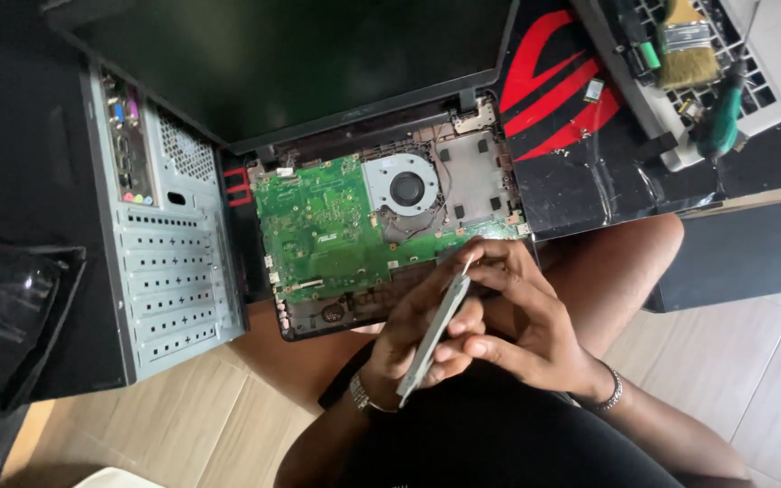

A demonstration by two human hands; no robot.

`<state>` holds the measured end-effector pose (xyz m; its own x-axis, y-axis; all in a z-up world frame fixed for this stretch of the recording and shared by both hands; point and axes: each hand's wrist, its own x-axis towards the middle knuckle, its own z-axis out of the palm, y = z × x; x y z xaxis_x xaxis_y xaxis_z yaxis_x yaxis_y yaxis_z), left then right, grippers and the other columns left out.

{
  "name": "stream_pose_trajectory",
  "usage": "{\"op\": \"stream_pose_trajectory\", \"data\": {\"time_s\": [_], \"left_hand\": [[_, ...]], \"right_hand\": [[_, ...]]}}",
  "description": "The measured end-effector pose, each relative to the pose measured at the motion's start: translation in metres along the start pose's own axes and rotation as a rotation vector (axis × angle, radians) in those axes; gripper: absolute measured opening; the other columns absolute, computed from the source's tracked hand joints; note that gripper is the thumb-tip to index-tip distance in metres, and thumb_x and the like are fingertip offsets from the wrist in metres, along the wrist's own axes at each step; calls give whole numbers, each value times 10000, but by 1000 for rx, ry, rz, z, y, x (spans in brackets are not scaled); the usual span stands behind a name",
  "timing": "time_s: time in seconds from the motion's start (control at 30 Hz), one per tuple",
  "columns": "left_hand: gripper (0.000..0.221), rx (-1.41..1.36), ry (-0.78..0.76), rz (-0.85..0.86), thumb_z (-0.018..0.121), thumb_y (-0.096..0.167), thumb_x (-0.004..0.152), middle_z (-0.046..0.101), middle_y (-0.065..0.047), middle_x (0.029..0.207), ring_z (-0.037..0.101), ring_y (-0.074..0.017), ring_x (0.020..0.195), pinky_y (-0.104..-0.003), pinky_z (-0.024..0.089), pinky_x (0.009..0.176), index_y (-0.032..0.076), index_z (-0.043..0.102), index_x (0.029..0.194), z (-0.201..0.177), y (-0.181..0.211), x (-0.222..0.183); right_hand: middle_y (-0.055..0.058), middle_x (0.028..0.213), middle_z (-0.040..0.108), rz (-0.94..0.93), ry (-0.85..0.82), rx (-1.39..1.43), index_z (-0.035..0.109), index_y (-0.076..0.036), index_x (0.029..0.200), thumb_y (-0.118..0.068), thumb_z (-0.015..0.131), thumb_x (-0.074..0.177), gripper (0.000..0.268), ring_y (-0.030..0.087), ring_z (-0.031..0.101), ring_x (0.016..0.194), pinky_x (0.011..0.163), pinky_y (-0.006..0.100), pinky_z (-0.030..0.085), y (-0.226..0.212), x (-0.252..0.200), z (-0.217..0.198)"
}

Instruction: Removing, cleaning with a brush, and installing a hard drive into a laptop chassis.

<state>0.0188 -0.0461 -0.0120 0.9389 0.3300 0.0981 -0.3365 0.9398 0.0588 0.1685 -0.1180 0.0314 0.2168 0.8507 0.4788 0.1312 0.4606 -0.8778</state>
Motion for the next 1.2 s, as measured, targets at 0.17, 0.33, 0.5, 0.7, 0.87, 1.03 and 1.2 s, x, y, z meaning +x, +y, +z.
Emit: {"op": "stream_pose_trajectory", "data": {"time_s": [0.17, 0.33, 0.5, 0.7, 0.87, 1.03, 1.2], "left_hand": [[554, -125, 36, -144, 600, 122, 1020, 565, -164, 958, 560, -190, 573, -323, 529, 401, 77, 370, 1521, -1, -8, 2], [431, -378, 9, -357, 589, 207, 1049, 618, -344, 1058, 734, -447, 830, -551, 624, 654, 8, 454, 1407, -37, -21, -7], [447, -183, 88, -208, 535, 224, 1066, 639, -418, 1100, 703, -522, 870, -575, 626, 675, -43, 509, 1423, -65, -35, -13], [468, 54, 132, -41, 382, 359, 1091, 656, -409, 993, 702, -519, 784, -560, 589, 582, 43, 552, 1391, -45, -35, -4], [604, 211, 110, -57, 297, 384, 1107, 646, -413, 968, 693, -503, 781, -531, 582, 595, -136, 603, 1138, -28, -24, 1], [580, 341, 79, 35, 355, 386, 1094, 667, -360, 1004, 700, -480, 825, -515, 581, 649, -136, 596, 1171, -18, -19, -3], [300, 1409, 186, 224, 542, -31, 978, 655, -183, 1032, 691, -259, 854, -371, 608, 710, -40, 574, 1276, 19, 18, 3]], "right_hand": [[250, 945, 659, 54, 88, 15, 643, 128, 1003, -38, 802, 822, 293, 350, 683, 848, 778, 451, 548, 0, -1, -5], [159, 773, 739, 311, 203, -57, 739, 55, 996, -61, 913, 688, 372, 153, 664, 651, 573, 305, 557, 1, -6, -10], [168, 780, 762, 535, 302, 117, 705, 86, 1053, -3, 828, 783, 310, 131, 702, 520, 450, 251, 605, 14, -13, -14], [154, 672, 709, 546, 193, 143, 686, 98, 1087, 4, 778, 845, 274, 121, 667, 477, 456, 229, 570, 31, -13, -23], [153, 737, 724, 564, 219, 207, 686, 112, 1103, 41, 775, 839, 288, 108, 708, 618, 563, 226, 581, 33, -12, -21], [196, 799, 740, 537, 245, 264, 674, 129, 1088, 65, 756, 837, 272, 133, 725, 668, 594, 244, 583, 38, -23, -30], [145, 748, 690, 511, 415, 106, 667, 98, 1129, 23, 774, 831, 325, 107, 652, 610, 582, 227, 540, 36, -38, -71]]}}
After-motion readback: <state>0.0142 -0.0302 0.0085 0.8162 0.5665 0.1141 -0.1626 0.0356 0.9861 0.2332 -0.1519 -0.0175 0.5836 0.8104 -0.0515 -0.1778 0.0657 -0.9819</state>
